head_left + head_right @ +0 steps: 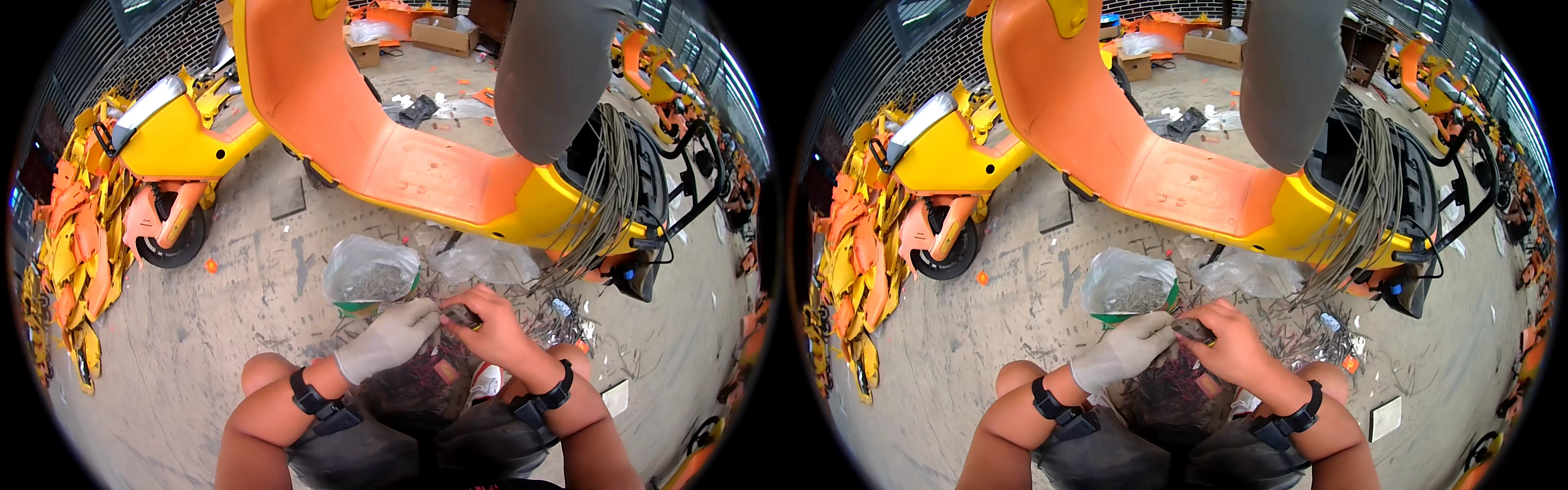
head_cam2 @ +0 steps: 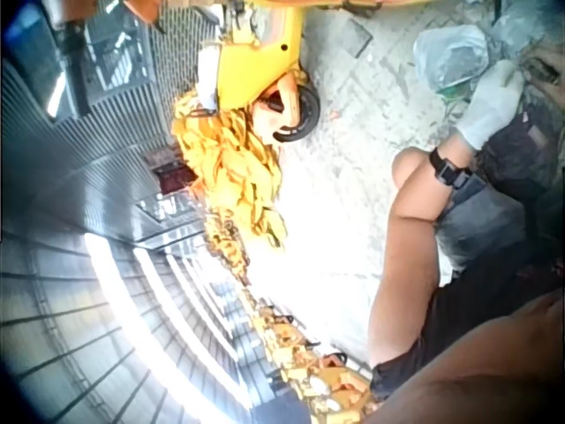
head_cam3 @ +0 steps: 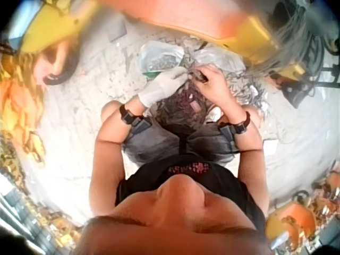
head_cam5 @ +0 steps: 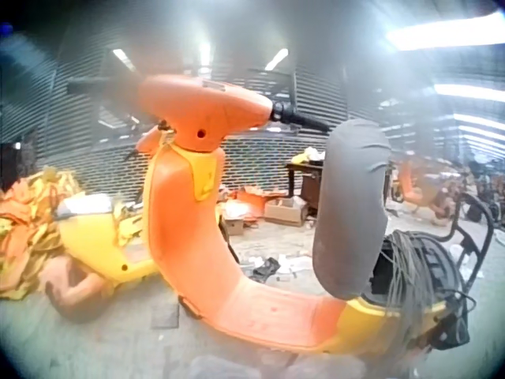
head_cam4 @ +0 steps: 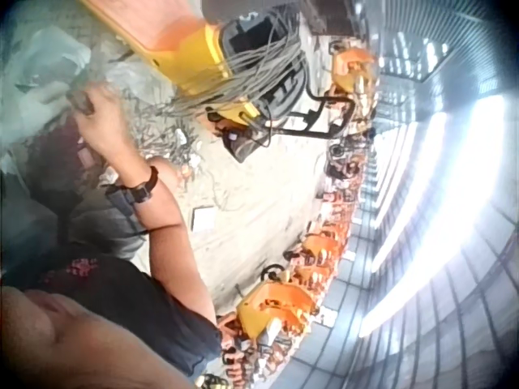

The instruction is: The person sits on the floor and uses wire strippers to remove the insulation from a bundle of wires. They repeatedly strip sections of the wires and place the removed plastic insulation into a clear plastic bag.

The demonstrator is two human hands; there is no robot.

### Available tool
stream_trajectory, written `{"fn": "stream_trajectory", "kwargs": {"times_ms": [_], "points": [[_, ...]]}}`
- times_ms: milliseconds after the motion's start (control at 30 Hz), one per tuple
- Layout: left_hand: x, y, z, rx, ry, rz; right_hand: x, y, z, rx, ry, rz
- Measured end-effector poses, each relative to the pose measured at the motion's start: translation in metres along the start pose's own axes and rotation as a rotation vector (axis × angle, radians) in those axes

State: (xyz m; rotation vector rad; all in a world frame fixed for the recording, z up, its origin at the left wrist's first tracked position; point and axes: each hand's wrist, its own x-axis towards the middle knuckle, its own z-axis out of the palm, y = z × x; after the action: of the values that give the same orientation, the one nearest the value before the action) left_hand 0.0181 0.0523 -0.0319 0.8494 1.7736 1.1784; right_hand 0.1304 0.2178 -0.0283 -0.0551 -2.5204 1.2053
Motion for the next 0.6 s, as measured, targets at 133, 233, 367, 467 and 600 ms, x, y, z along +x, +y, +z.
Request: {"fn": "stream_trajectory", "kwargs": {"times_ms": [133,233,367,467,600], "points": [[0.008,-0.003,-0.004,0.143,0.019,0.023,-0.001,0.003,0.008,0.009,-0.038,0.214],[0.007,-0.016,-0.003,0.288,0.068,0.121,0.000,0.006,0.010,-0.033,-0.095,0.288],[0.008,-0.028,-0.007,0.401,0.076,0.277,0.000,0.008,0.012,-0.076,-0.165,0.309],[0.002,-0.021,-0.009,0.490,0.041,0.295,-0.004,0.007,0.015,-0.111,-0.216,0.371],[-0.006,-0.021,-0.006,0.573,0.039,0.295,-0.007,-0.004,0.014,-0.092,-0.266,0.453]]}}
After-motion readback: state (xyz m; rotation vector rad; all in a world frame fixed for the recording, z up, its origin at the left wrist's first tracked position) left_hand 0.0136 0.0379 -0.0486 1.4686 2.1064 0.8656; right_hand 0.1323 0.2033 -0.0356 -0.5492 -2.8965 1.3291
